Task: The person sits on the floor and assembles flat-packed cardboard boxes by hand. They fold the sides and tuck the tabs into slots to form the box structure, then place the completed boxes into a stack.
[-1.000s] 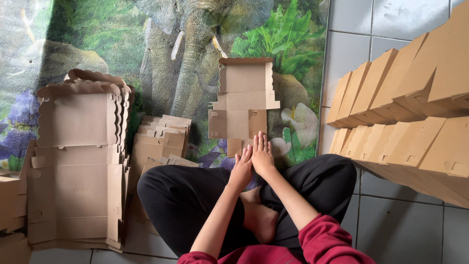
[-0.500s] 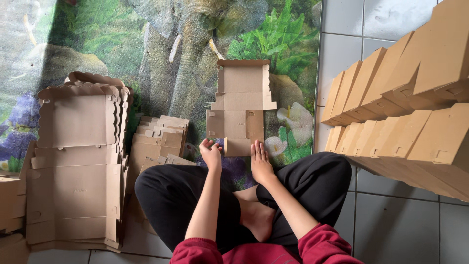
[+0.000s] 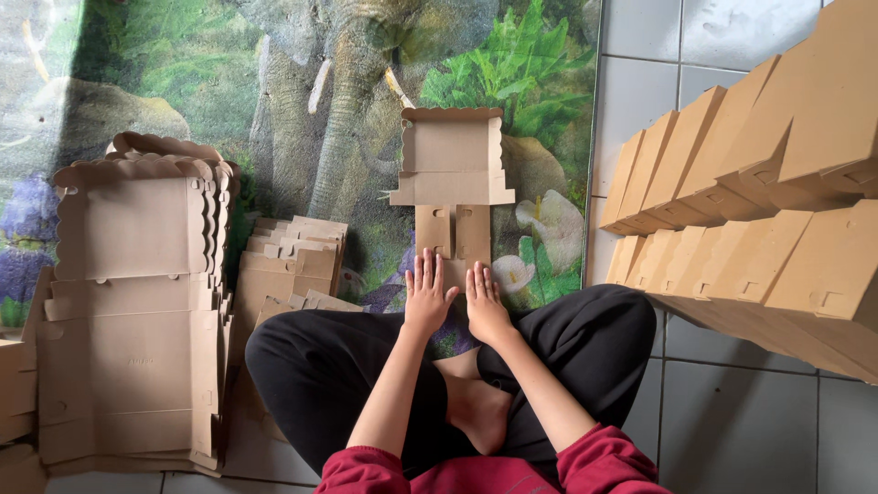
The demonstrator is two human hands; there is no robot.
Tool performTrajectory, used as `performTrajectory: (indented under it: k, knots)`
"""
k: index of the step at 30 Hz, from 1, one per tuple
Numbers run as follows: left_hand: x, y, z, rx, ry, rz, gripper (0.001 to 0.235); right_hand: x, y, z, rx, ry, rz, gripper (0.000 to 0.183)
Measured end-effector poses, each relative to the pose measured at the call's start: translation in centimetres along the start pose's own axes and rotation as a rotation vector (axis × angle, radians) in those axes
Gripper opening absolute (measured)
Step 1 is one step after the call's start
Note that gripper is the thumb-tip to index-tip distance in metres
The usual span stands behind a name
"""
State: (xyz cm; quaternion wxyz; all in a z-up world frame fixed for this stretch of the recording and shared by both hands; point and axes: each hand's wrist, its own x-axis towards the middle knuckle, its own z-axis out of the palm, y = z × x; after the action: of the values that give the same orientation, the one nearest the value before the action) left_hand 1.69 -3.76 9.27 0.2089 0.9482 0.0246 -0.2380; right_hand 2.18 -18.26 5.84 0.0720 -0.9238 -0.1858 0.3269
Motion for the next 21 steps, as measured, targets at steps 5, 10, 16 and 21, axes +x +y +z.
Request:
performTrajectory:
  k: [5,10,16,21]
  knots:
    - [1.0,-1.1,2.2,0.028,0.029,0.012,0.072,0.4,-0.3,-2.2,0.223,0.205,-0.022,0.073]
    - [1.2,-1.4,3.3,0.087,0.042,0.018,0.062,2.4,-3.7,-3.1,0.394,0.535,-0.22,0.053]
    - [-0.7,0.2,1.4,0.357,0.16,0.0,0.057,6.0,-6.2,-3.3,0.259,0.302,-0.187,0.054]
    - [-2.2,-0.6,4.6,-0.018,0.008,-0.014,0.069,6.9,-7.4,-3.2,0.094,0.165,-0.118,0.062]
